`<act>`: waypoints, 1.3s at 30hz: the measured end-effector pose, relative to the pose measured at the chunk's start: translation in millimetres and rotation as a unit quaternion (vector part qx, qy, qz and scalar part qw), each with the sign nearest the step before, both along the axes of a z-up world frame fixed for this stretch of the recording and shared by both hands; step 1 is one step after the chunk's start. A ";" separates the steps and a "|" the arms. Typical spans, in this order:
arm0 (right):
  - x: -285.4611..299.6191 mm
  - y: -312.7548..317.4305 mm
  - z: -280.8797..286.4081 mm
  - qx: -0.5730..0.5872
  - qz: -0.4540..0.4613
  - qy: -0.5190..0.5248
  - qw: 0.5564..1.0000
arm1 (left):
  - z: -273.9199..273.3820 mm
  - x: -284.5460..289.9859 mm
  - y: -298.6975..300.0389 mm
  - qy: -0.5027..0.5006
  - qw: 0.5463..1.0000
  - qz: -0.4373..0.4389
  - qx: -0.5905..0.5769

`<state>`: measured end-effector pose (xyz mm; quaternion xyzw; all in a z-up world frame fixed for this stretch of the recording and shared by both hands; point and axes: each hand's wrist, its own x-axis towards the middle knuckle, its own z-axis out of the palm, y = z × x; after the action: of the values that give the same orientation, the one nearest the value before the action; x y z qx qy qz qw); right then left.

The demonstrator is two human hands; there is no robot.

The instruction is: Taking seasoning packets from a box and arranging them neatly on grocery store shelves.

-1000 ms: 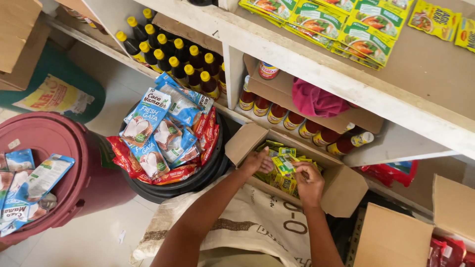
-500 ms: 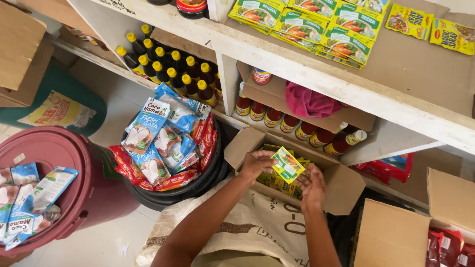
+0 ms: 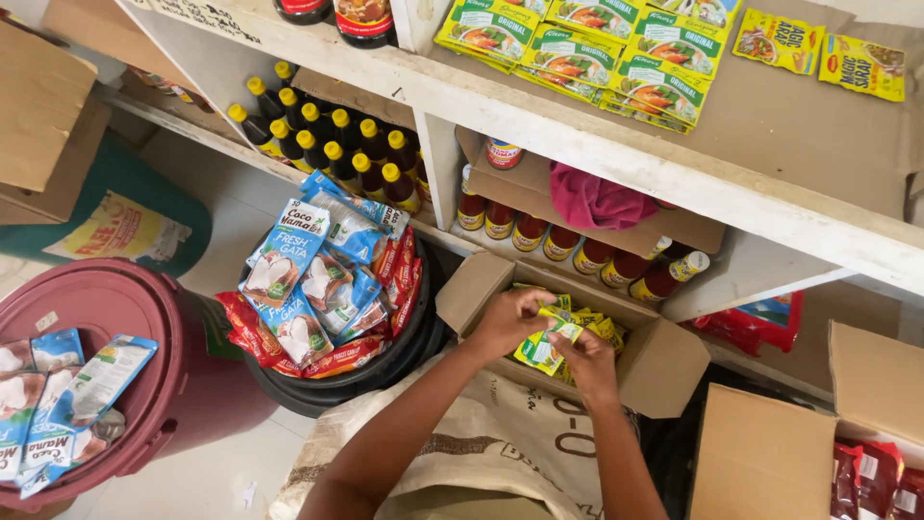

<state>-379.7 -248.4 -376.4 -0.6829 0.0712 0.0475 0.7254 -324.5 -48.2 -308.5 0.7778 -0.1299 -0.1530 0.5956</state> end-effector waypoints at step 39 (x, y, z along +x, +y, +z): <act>105.6 29.5 355.7 -0.270 -0.113 -0.325 0.899 | 259.4 115.6 58.8 -0.127 0.954 0.151 -0.227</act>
<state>-274.0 -218.9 -20.8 -0.8176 -0.0821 -0.2802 0.4963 -209.0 10.6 -49.1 0.6453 -0.1164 0.0722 0.7516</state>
